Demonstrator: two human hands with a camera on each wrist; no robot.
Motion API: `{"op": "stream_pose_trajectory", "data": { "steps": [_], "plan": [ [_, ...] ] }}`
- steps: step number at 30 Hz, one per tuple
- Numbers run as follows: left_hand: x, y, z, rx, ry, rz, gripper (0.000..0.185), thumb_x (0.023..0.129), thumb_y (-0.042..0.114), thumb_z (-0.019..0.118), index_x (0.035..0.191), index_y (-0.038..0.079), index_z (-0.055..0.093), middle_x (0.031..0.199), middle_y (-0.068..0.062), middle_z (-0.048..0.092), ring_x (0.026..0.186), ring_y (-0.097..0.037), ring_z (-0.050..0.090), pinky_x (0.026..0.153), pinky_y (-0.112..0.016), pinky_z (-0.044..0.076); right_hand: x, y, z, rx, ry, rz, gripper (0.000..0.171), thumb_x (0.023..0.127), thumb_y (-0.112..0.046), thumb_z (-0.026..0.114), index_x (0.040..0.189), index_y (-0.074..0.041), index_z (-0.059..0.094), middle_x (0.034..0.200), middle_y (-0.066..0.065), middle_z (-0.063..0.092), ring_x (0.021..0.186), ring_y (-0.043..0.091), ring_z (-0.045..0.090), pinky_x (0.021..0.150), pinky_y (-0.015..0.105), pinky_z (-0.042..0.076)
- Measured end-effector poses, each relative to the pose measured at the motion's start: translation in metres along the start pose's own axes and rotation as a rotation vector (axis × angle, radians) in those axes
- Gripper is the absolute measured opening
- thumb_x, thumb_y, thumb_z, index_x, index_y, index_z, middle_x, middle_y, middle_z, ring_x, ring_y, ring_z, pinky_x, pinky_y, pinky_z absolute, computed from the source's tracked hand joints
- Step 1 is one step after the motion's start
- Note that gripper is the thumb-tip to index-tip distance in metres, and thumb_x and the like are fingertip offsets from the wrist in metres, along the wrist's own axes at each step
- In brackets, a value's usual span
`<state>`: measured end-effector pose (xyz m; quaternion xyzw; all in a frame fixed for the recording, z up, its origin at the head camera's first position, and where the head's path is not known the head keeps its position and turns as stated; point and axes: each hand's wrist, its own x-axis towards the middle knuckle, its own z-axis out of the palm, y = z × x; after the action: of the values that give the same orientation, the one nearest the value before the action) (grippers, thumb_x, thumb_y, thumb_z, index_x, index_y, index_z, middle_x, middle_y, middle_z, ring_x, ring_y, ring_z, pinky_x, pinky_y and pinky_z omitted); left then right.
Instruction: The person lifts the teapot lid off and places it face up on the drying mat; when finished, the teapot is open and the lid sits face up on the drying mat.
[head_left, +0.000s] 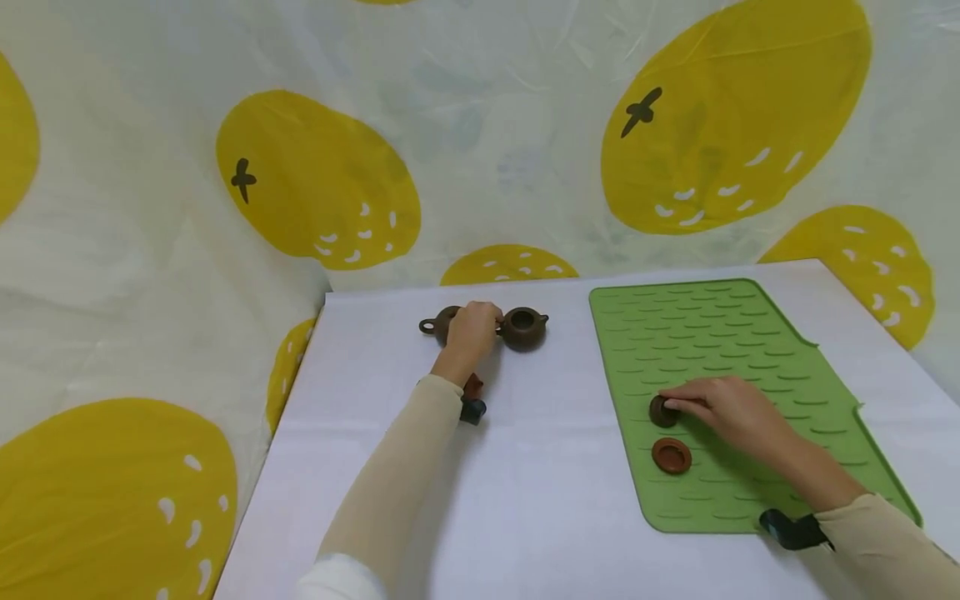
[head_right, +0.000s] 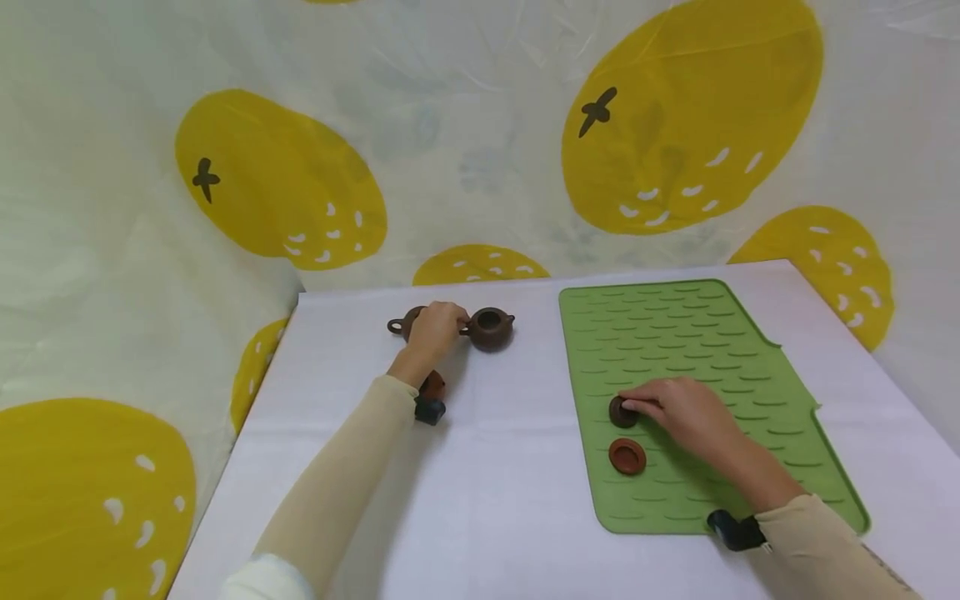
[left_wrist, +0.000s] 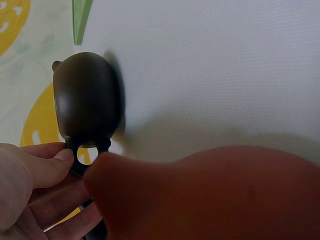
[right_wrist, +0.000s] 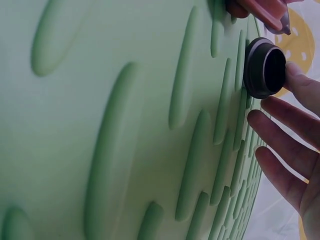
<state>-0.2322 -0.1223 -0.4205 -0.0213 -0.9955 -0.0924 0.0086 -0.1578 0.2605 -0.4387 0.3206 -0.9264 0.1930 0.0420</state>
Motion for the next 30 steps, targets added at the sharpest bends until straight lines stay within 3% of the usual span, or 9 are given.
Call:
{"op": "stream_pose_trajectory", "data": {
  "steps": [14,17,20,24,27,30],
  "plan": [
    [-0.004,-0.005,0.002,-0.010,-0.002,0.019,0.025,0.101,0.006,0.060,0.101,0.021,0.081,0.105,-0.002,0.077,0.098,-0.022,0.073,0.079,-0.040,0.060,0.001,-0.003,0.002,0.010,-0.019,0.016,0.015,0.091,-0.019,0.075,0.104,-0.016,0.082,0.097,0.000,0.081,0.091,0.026,0.077,0.079,0.043,0.061],
    [-0.004,-0.006,0.001,-0.013,0.004,0.028,0.026,0.100,0.007,0.060,0.109,0.021,0.080,0.112,-0.003,0.077,0.103,-0.024,0.073,0.083,-0.041,0.061,0.003,-0.005,-0.001,0.007,-0.018,0.029,0.016,0.092,-0.019,0.075,0.105,-0.014,0.082,0.098,0.002,0.081,0.092,0.027,0.077,0.079,0.044,0.061],
    [-0.004,-0.006,-0.005,-0.026,0.005,0.025,0.027,0.100,0.009,0.062,0.120,0.020,0.077,0.119,-0.003,0.076,0.109,-0.026,0.073,0.088,-0.042,0.061,0.006,-0.006,-0.004,-0.002,-0.009,0.035,0.020,0.092,-0.020,0.074,0.111,-0.013,0.080,0.102,0.006,0.081,0.073,0.017,0.071,0.067,0.034,0.057],
    [-0.005,-0.006,-0.017,-0.052,0.027,0.023,0.028,0.098,0.015,0.067,0.125,0.019,0.074,0.123,-0.003,0.076,0.109,-0.027,0.073,0.088,-0.043,0.061,0.015,-0.008,-0.010,-0.019,0.001,0.022,0.030,0.092,-0.023,0.075,0.120,-0.013,0.077,0.113,0.010,0.079,0.080,0.021,0.072,0.070,0.038,0.058],
    [-0.007,-0.007,-0.027,-0.054,0.060,0.018,0.026,0.097,0.020,0.070,0.123,0.020,0.075,0.121,-0.002,0.076,0.105,-0.030,0.074,0.084,-0.046,0.061,0.025,-0.014,-0.016,-0.029,-0.009,0.016,0.036,0.092,-0.025,0.076,0.125,-0.011,0.073,0.119,0.012,0.077,0.108,0.038,0.072,0.086,0.055,0.057],
    [-0.010,-0.010,-0.036,-0.048,0.089,-0.006,0.025,0.096,0.025,0.071,0.121,0.023,0.075,0.121,0.000,0.076,0.099,-0.033,0.074,0.078,-0.049,0.061,0.038,-0.023,-0.024,-0.049,-0.045,0.022,0.040,0.093,-0.027,0.074,0.131,-0.014,0.070,0.126,0.015,0.073,0.117,0.041,0.068,0.092,0.058,0.055]
  ]
}}
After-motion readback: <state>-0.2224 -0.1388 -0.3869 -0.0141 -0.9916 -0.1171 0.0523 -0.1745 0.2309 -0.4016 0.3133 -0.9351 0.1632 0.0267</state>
